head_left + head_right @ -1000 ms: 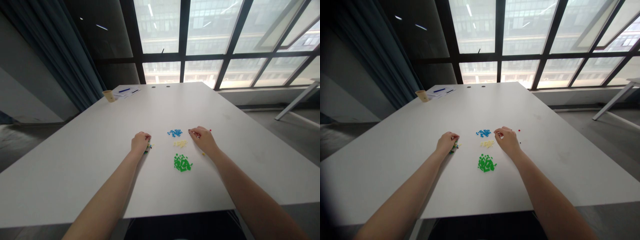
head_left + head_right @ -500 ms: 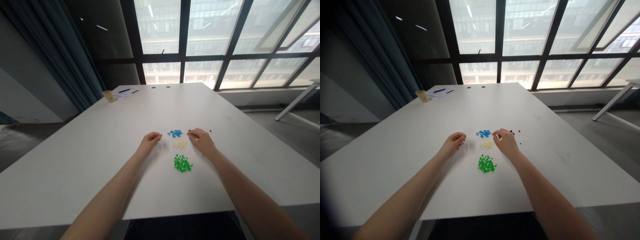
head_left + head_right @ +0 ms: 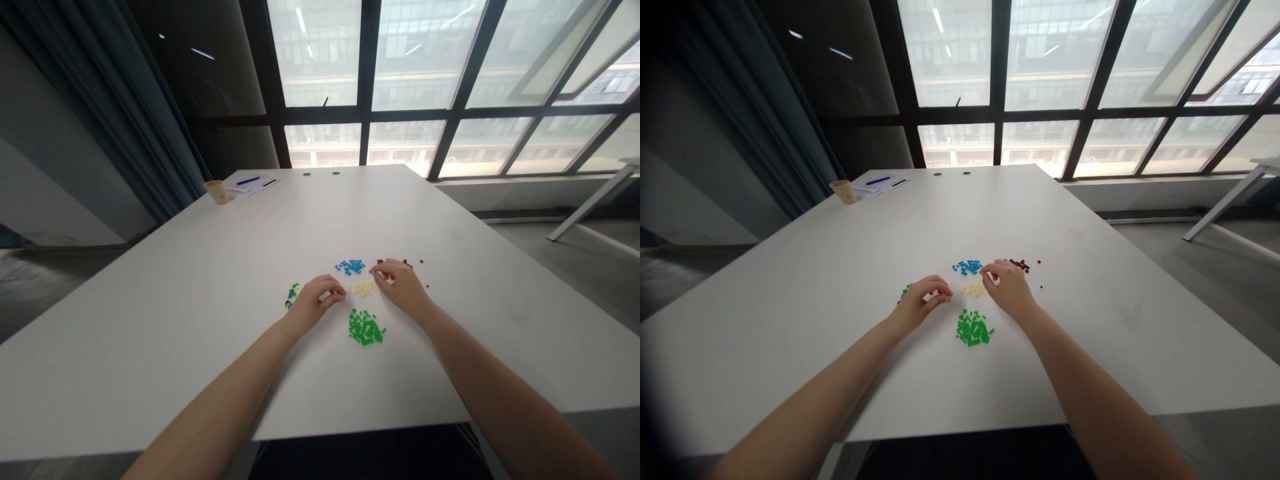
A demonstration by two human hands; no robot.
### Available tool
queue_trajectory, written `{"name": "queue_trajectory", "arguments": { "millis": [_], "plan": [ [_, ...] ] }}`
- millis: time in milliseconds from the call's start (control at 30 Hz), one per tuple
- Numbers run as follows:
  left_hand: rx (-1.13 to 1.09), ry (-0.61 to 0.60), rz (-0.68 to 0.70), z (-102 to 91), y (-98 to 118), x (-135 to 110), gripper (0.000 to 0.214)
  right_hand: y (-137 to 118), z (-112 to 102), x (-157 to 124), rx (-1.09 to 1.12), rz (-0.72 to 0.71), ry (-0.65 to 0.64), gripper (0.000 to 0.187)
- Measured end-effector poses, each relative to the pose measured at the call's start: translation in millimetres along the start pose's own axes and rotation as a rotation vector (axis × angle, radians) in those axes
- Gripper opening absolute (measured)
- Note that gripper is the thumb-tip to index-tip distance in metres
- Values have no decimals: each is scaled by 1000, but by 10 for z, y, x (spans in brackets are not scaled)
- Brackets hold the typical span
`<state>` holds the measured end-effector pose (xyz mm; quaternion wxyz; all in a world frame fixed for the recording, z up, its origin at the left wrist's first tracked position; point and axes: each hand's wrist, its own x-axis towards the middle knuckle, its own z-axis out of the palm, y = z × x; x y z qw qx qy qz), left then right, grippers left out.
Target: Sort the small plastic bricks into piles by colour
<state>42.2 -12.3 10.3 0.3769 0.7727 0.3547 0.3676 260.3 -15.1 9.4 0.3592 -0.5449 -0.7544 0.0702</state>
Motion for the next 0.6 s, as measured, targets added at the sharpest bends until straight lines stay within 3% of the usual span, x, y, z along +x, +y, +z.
{"name": "queue_trajectory", "arguments": {
  "millis": [100,200,600],
  "plan": [
    [200,-80,151,-14,42,-9,20,-55,-13,-2,35,-58,-5,18],
    [278,-82,206,-16,32,-11,21,-133,-35,-14,84,-146,-18,16],
    [281,-146,202,-1,0,-12,22,-285,10,-93,163,-410,-200,11]
  ]
}}
